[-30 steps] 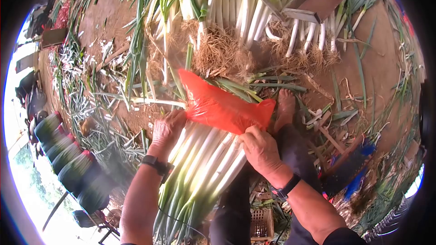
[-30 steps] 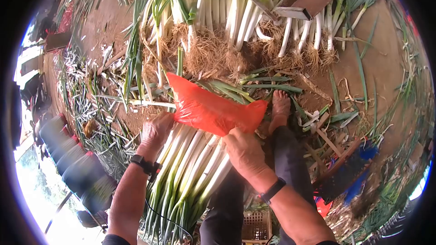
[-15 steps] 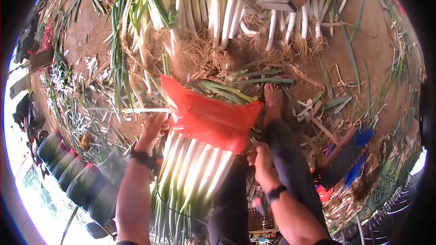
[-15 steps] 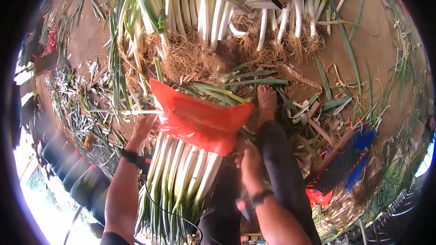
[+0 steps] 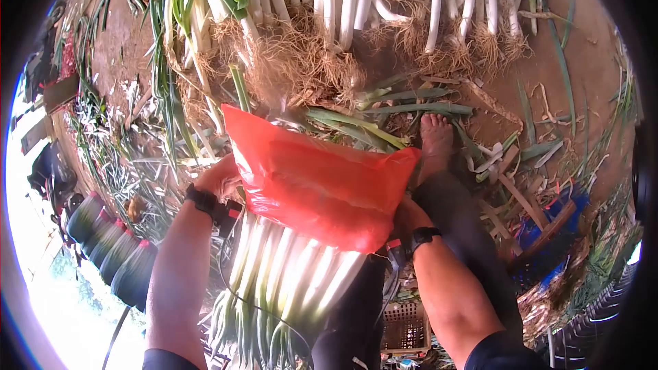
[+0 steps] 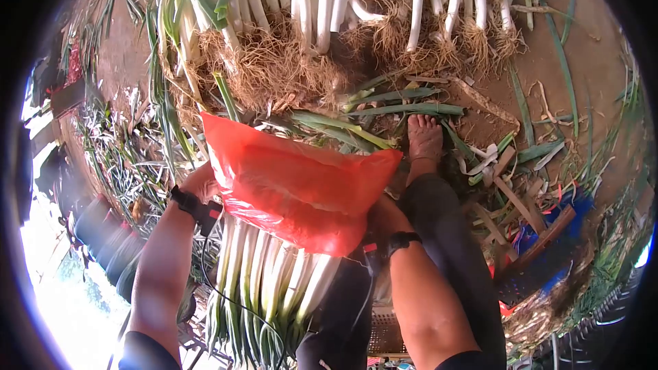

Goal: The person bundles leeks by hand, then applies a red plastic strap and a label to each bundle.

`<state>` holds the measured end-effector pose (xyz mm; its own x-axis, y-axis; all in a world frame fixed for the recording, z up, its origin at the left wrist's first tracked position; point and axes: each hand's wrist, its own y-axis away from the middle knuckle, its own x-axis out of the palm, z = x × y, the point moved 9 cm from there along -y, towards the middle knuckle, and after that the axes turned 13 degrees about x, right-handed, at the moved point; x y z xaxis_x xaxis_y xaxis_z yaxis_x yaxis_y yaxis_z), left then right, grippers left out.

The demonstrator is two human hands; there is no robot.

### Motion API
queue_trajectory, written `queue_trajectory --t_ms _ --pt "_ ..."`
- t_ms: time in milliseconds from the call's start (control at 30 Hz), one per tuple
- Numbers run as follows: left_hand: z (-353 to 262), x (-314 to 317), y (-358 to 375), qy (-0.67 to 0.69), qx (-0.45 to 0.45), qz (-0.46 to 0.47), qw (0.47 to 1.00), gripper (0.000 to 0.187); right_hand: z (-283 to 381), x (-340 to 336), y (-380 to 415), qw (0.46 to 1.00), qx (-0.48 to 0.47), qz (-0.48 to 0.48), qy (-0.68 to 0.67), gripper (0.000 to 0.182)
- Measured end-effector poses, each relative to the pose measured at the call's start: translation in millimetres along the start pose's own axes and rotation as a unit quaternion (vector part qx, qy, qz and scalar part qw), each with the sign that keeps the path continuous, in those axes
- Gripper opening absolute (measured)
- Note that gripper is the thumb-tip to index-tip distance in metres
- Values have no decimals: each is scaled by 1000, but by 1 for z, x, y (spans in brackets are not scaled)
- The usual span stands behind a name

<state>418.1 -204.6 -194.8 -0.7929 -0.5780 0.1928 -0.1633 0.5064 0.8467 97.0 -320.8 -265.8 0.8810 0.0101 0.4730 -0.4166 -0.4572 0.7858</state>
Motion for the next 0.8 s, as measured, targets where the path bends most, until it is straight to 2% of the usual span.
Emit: queue_trajectory --t_ms 100,233,333,400,433,500,533,567,633,800 --pt "2 8 0 96 -12 24 995 42 -3 2 14 1000 -3 -10 18 44" --pt "18 -9 -9 158 12 39 987 43 -1 -2 26 999 -10 -33 23 48" --pt "26 -21 -9 133 9 -37 990 41 -7 -17 17 999 24 -33 -32 46" --pt "30 -22 -9 140 -1 -26 990 50 -6 -1 19 997 49 -20 -53 43" --pt "34 -26 -11 142 -4 -22 990 54 2 21 31 998 24 -33 -46 44" --pt "47 -37 -16 151 -21 -37 988 55 4 23 33 998 1 -46 -42 45" --pt "48 -38 -17 154 -27 -41 987 56 4 19 25 999 -32 8 -28 48" --pt "41 -28 -19 185 -5 19 983 49 7 22 22 996 -66 64 -12 50" --pt "30 -7 -22 217 13 80 973 43 -6 19 22 996 -57 55 -36 50" --pt "36 0 -37 175 32 68 982 40 -43 8 3 991 -20 34 -128 52"
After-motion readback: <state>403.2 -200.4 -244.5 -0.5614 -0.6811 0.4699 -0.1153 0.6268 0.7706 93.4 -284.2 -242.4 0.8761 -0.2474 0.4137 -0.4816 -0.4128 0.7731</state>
